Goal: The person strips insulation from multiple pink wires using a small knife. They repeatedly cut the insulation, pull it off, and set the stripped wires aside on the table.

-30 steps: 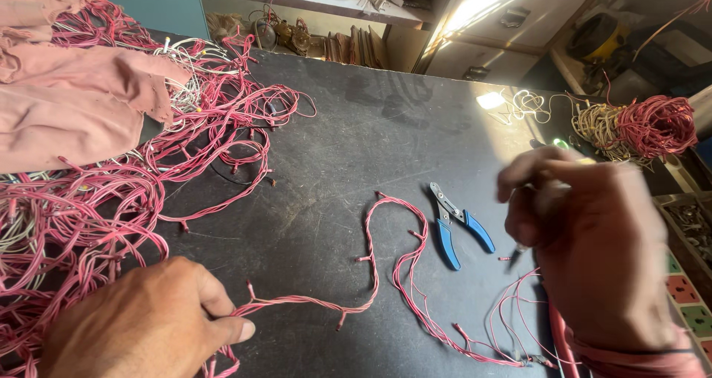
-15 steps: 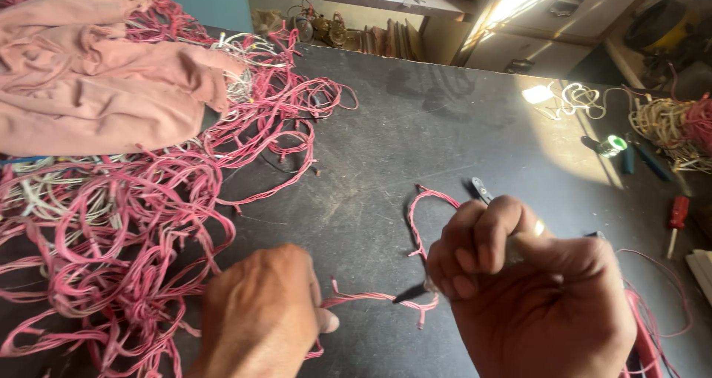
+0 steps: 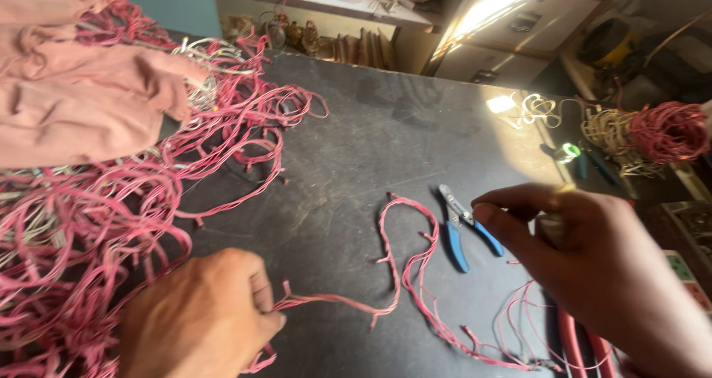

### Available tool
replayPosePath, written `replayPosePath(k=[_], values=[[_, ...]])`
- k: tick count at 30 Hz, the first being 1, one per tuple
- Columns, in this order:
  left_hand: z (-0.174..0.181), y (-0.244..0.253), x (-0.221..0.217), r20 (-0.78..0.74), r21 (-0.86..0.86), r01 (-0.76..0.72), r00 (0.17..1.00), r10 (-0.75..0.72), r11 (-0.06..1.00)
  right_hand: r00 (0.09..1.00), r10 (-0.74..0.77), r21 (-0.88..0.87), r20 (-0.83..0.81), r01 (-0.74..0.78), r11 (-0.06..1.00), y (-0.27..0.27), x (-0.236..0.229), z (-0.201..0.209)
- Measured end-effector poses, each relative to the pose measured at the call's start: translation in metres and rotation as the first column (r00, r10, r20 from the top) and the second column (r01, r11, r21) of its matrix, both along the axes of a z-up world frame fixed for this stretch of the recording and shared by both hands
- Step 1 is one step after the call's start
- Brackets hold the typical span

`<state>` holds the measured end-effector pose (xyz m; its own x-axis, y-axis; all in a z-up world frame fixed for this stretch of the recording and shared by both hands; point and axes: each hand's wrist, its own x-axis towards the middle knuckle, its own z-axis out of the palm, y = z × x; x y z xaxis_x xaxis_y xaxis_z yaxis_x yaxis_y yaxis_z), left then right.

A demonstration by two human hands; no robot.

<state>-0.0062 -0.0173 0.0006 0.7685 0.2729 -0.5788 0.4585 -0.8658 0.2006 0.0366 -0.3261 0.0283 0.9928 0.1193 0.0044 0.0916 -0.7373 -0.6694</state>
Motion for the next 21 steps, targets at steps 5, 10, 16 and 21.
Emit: replayPosePath(k=[5, 10, 16, 21], values=[[-0.007, 0.016, 0.008, -0.111, -0.046, 0.000, 0.994, -0.006, 0.999, 0.990, -0.108, -0.318, -0.087, 0.076, 0.945, 0.002, 0.017, -0.027], [-0.029, 0.032, 0.024, -0.161, -0.045, 0.119, 0.979, -0.124, 0.992, 0.957, 0.030, -0.275, -0.289, -0.113, 0.955, -0.003, 0.022, -0.026], [-0.054, 0.050, 0.024, -0.152, -0.063, 0.080, 0.984, -0.089, 0.995, 0.810, 0.027, -0.278, -0.586, -0.233, 0.932, -0.009, 0.017, -0.015], [-0.069, 0.056, 0.024, -0.118, -0.037, 0.101, 0.987, -0.105, 0.994, 0.772, 0.112, -0.220, -0.625, -0.312, 0.924, -0.004, 0.016, -0.013]])
